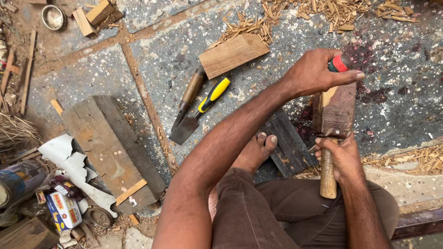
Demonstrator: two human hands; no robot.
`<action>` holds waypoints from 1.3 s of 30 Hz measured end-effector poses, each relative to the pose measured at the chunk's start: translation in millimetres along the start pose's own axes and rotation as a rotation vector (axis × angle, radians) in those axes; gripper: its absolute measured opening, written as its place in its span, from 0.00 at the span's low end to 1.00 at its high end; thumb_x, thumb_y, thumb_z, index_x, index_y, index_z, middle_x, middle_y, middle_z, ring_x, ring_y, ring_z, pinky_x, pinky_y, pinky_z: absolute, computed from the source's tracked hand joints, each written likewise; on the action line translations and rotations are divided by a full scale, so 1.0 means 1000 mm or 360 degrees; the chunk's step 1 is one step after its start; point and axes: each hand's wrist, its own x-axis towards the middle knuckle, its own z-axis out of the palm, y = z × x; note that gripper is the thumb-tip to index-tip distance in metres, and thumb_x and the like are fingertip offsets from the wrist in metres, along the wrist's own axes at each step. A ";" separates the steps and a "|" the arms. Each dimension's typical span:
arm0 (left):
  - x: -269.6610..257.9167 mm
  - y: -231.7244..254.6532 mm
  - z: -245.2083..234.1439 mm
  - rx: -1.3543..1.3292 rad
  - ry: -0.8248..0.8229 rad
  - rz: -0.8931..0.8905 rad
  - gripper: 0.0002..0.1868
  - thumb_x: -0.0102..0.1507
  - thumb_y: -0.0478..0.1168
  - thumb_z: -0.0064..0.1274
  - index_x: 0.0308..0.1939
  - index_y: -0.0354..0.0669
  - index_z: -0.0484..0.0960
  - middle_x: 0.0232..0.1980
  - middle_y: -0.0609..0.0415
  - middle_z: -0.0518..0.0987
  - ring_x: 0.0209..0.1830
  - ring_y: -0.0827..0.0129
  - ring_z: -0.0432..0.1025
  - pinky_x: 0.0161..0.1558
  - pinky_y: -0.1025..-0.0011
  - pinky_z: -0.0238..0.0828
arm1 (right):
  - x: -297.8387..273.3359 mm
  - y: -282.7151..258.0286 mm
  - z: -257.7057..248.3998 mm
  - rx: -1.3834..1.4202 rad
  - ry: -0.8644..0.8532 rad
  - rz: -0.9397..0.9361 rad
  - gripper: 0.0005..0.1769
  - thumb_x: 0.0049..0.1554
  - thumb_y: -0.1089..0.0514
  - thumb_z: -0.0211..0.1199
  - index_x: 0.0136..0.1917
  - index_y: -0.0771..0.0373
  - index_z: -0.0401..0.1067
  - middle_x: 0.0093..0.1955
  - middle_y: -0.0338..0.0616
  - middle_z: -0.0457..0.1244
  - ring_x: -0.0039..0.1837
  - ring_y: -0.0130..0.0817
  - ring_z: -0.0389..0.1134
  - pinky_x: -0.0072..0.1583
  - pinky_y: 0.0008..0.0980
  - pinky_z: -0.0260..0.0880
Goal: The person shapes wood by striking a tool with a wooden mallet and handling wood pieces.
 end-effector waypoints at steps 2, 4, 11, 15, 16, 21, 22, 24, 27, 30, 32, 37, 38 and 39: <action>0.016 -0.010 0.008 -0.0002 -0.0048 -0.0113 0.25 0.56 0.66 0.59 0.34 0.49 0.86 0.27 0.58 0.85 0.23 0.75 0.80 0.29 0.69 0.79 | -0.001 -0.010 0.001 0.0035 0.0002 0.0020 0.29 0.53 0.72 0.62 0.66 0.67 0.57 0.43 0.48 0.65 0.38 0.34 0.69 0.36 0.31 0.76; 0.017 -0.018 0.010 -0.0119 -0.0066 -0.0155 0.22 0.56 0.62 0.60 0.36 0.48 0.85 0.28 0.57 0.86 0.24 0.74 0.81 0.30 0.68 0.81 | -0.006 -0.021 0.004 0.0005 0.0027 -0.0165 0.31 0.53 0.73 0.61 0.69 0.68 0.57 0.45 0.47 0.66 0.39 0.33 0.70 0.38 0.30 0.77; -0.005 0.001 0.008 0.0065 -0.0085 0.0009 0.17 0.58 0.57 0.63 0.33 0.47 0.85 0.25 0.57 0.84 0.24 0.74 0.78 0.32 0.66 0.78 | -0.043 -0.087 -0.015 -0.0062 0.0292 -0.0898 0.22 0.62 0.75 0.64 0.68 0.72 0.64 0.54 0.49 0.66 0.45 0.33 0.71 0.45 0.30 0.78; -0.006 0.003 0.010 -0.0042 -0.0130 -0.0023 0.16 0.59 0.55 0.62 0.32 0.48 0.84 0.26 0.60 0.85 0.24 0.76 0.80 0.32 0.67 0.80 | -0.035 -0.123 -0.018 -0.0240 0.0301 -0.1040 0.27 0.61 0.76 0.70 0.68 0.80 0.61 0.55 0.56 0.65 0.46 0.39 0.70 0.47 0.33 0.78; -0.007 0.003 0.009 0.0010 -0.0127 -0.0035 0.16 0.60 0.55 0.61 0.33 0.47 0.83 0.26 0.59 0.84 0.23 0.74 0.79 0.31 0.66 0.80 | -0.035 -0.133 -0.017 -0.0526 0.0321 -0.1130 0.33 0.57 0.76 0.72 0.70 0.82 0.59 0.54 0.59 0.65 0.46 0.42 0.70 0.47 0.36 0.78; -0.015 0.005 0.004 0.0068 -0.0040 0.0044 0.14 0.55 0.48 0.65 0.37 0.43 0.84 0.27 0.56 0.84 0.22 0.72 0.79 0.31 0.66 0.80 | -0.050 -0.181 -0.039 -0.1863 0.0234 -0.0973 0.54 0.53 0.71 0.73 0.84 0.76 0.46 0.52 0.69 0.67 0.44 0.49 0.73 0.42 0.40 0.78; -0.017 0.005 0.002 -0.0024 -0.0081 -0.0009 0.13 0.56 0.47 0.63 0.39 0.43 0.84 0.27 0.56 0.84 0.22 0.72 0.79 0.30 0.67 0.80 | -0.049 -0.181 -0.041 -0.1618 0.0177 -0.1097 0.52 0.53 0.73 0.72 0.83 0.74 0.47 0.56 0.70 0.66 0.50 0.49 0.72 0.47 0.40 0.77; -0.015 0.007 0.002 -0.0066 -0.0107 -0.0044 0.13 0.57 0.46 0.62 0.40 0.43 0.85 0.27 0.55 0.85 0.22 0.72 0.79 0.30 0.67 0.80 | -0.043 -0.178 -0.040 -0.1284 0.0107 -0.1216 0.50 0.53 0.75 0.70 0.82 0.72 0.47 0.62 0.70 0.64 0.58 0.49 0.71 0.55 0.40 0.77; -0.016 0.007 0.000 0.0023 -0.0094 -0.0078 0.13 0.59 0.47 0.63 0.40 0.42 0.85 0.28 0.53 0.84 0.23 0.71 0.78 0.30 0.67 0.78 | -0.040 -0.171 -0.024 -0.1347 0.0157 -0.0976 0.54 0.52 0.76 0.69 0.85 0.67 0.46 0.61 0.67 0.65 0.55 0.50 0.71 0.52 0.40 0.76; -0.017 0.006 0.000 0.0045 -0.0017 -0.0027 0.13 0.58 0.45 0.62 0.42 0.42 0.84 0.29 0.52 0.84 0.23 0.71 0.77 0.30 0.67 0.79 | -0.041 -0.177 -0.007 -0.1545 0.0289 -0.0636 0.60 0.51 0.76 0.70 0.89 0.63 0.43 0.58 0.63 0.68 0.48 0.52 0.72 0.45 0.41 0.75; -0.022 0.003 -0.004 0.0133 0.0214 0.0296 0.17 0.55 0.45 0.68 0.42 0.40 0.84 0.29 0.51 0.83 0.25 0.73 0.77 0.33 0.67 0.77 | -0.045 -0.195 -0.009 -0.1495 0.0161 -0.0790 0.62 0.47 0.77 0.69 0.87 0.65 0.41 0.65 0.65 0.62 0.54 0.49 0.70 0.47 0.38 0.77; -0.009 -0.003 0.001 0.0063 -0.0167 -0.0178 0.14 0.62 0.50 0.62 0.40 0.43 0.84 0.31 0.53 0.84 0.24 0.72 0.78 0.31 0.69 0.80 | -0.051 -0.205 -0.007 -0.1500 0.0243 -0.1174 0.60 0.47 0.76 0.71 0.84 0.71 0.41 0.68 0.73 0.60 0.59 0.55 0.68 0.52 0.43 0.76; -0.007 -0.002 0.001 0.0178 -0.0220 -0.0246 0.16 0.64 0.52 0.63 0.39 0.42 0.85 0.32 0.51 0.84 0.25 0.70 0.77 0.32 0.68 0.79 | -0.047 -0.204 -0.002 -0.1498 0.0253 -0.1116 0.61 0.46 0.76 0.71 0.85 0.69 0.41 0.67 0.72 0.60 0.59 0.55 0.68 0.53 0.44 0.76; -0.006 -0.001 -0.002 0.0189 -0.0220 -0.0288 0.17 0.64 0.53 0.63 0.40 0.42 0.85 0.32 0.51 0.84 0.26 0.69 0.77 0.32 0.67 0.79 | -0.041 -0.202 0.004 -0.1482 0.0270 -0.1068 0.62 0.45 0.76 0.71 0.85 0.68 0.41 0.67 0.71 0.61 0.58 0.54 0.69 0.53 0.45 0.76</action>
